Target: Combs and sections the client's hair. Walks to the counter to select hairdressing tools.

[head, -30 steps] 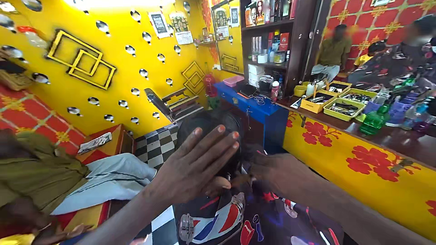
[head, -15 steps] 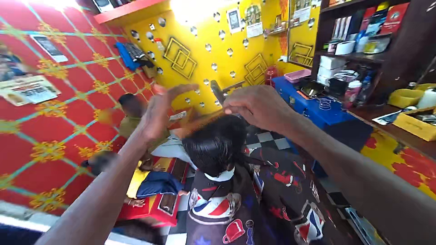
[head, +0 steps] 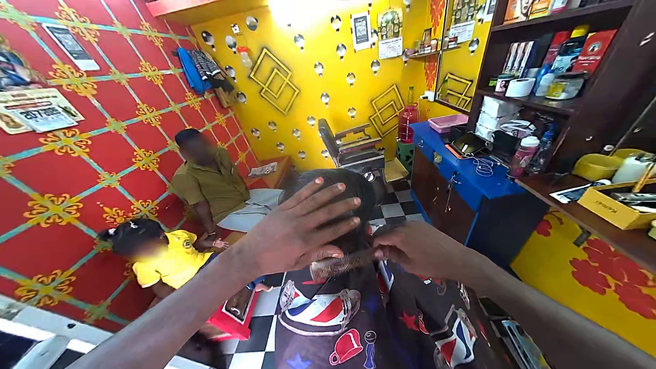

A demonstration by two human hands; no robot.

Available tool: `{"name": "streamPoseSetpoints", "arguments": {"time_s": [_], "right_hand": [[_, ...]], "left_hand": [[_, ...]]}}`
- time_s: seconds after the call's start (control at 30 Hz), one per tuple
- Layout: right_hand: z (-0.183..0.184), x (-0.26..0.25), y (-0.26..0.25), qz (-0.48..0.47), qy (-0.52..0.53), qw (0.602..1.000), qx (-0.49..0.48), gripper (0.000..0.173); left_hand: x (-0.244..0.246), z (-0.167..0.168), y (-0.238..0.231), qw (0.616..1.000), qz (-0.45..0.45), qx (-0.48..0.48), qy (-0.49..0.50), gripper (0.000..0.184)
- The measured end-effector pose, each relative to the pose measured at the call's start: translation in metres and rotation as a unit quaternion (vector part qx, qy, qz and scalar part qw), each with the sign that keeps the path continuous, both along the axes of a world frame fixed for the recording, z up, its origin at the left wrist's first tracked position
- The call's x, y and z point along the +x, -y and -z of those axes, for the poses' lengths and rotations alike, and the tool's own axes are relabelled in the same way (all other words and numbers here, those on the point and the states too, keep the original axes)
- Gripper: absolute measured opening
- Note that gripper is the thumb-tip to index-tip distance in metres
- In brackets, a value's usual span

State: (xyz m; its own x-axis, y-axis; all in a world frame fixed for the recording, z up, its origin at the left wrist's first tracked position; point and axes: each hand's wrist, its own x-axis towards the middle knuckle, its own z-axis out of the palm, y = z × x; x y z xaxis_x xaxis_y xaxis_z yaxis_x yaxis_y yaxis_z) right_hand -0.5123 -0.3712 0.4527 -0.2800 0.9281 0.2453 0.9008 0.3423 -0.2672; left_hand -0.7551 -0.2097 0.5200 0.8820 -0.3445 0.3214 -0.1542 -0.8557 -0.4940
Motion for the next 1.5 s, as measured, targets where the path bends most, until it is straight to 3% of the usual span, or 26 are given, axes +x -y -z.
{"name": "streamPoseSetpoints", "arguments": {"time_s": [0.1,0.17,0.23,0.3,0.37,0.47,0.53,0.6,0.63,0.73,0.83,0.93,1.0,1.07,1.1,1.17,1.23,1.3,1.37,1.4,1.43,1.5], "right_hand": [[-0.013,-0.002,0.003,-0.083,0.038,0.977,-0.194,0.022],[-0.018,0.001,0.007,-0.144,-0.002,0.967,-0.211,0.020],[-0.037,0.010,0.010,-0.160,-0.098,0.974,-0.124,0.019],[-0.059,0.022,-0.002,-0.150,-0.171,0.973,0.040,0.020],[-0.080,0.033,-0.029,-0.096,-0.217,0.959,0.154,0.023],[-0.084,0.057,-0.082,-0.046,-0.201,0.961,0.185,0.025],[-0.072,0.071,-0.102,-0.088,-0.187,0.968,0.141,0.026],[-0.052,0.077,-0.100,-0.133,-0.189,0.962,0.146,0.025],[-0.041,0.078,-0.093,-0.144,-0.183,0.957,0.176,0.023],[0.001,0.066,-0.068,-0.131,-0.093,0.936,0.314,0.024],[0.046,0.047,-0.060,-0.108,-0.059,0.914,0.386,0.017],[0.068,0.037,-0.050,-0.096,-0.131,0.939,0.303,0.015],[0.062,0.046,-0.043,-0.161,-0.147,0.962,0.165,0.016],[0.043,0.060,-0.041,-0.268,-0.113,0.957,0.017,0.017],[0.032,0.066,-0.044,-0.314,-0.117,0.942,-0.011,0.017],[0.013,0.075,-0.057,-0.354,-0.205,0.912,0.030,0.022],[-0.007,0.079,-0.078,-0.301,-0.324,0.892,0.098,0.025],[-0.023,0.078,-0.113,-0.213,-0.411,0.873,0.155,0.025],[-0.022,0.083,-0.148,-0.156,-0.418,0.885,0.132,0.024],[-0.014,0.085,-0.158,-0.156,-0.413,0.891,0.102,0.025],[-0.004,0.085,-0.160,-0.169,-0.411,0.892,0.079,0.024],[0.014,0.085,-0.147,-0.195,-0.411,0.886,0.089,0.025]], "left_hand": [[-0.003,0.001,0.002,0.999,0.029,-0.043,0.005,0.055],[-0.009,-0.011,0.006,0.987,0.064,-0.148,-0.001,0.065],[-0.020,-0.039,0.002,0.953,0.093,-0.286,0.029,0.080],[-0.026,-0.073,-0.008,0.905,0.091,-0.398,0.119,0.094],[-0.013,-0.102,-0.025,0.881,0.080,-0.439,0.158,0.102],[0.016,-0.100,-0.050,0.862,-0.059,-0.492,0.106,0.104],[0.028,-0.083,-0.056,0.839,-0.162,-0.519,0.009,0.103],[0.033,-0.073,-0.038,0.839,-0.202,-0.500,-0.072,0.099],[0.033,-0.070,-0.022,0.863,-0.207,-0.450,-0.098,0.096],[0.030,-0.056,0.021,0.966,-0.154,-0.167,-0.121,0.088],[0.024,-0.029,0.043,0.982,-0.139,0.021,-0.126,0.080],[0.011,-0.001,0.051,0.979,-0.113,0.046,-0.164,0.081],[0.006,0.008,0.060,0.975,-0.084,0.002,-0.204,0.073],[0.004,0.004,0.073,0.979,-0.031,-0.020,-0.201,0.066],[0.004,-0.005,0.077,0.987,-0.006,-0.024,-0.159,0.063],[0.008,-0.037,0.072,0.997,-0.005,-0.071,-0.007,0.062],[0.016,-0.077,0.043,0.978,-0.087,-0.154,0.113,0.071],[0.033,-0.103,0.002,0.911,-0.199,-0.330,0.145,0.084],[0.050,-0.106,-0.033,0.821,-0.279,-0.488,0.096,0.095],[0.055,-0.101,-0.043,0.795,-0.307,-0.521,0.049,0.098],[0.058,-0.096,-0.045,0.780,-0.326,-0.534,-0.004,0.099],[0.060,-0.091,-0.027,0.792,-0.342,-0.497,-0.097,0.094]]}}
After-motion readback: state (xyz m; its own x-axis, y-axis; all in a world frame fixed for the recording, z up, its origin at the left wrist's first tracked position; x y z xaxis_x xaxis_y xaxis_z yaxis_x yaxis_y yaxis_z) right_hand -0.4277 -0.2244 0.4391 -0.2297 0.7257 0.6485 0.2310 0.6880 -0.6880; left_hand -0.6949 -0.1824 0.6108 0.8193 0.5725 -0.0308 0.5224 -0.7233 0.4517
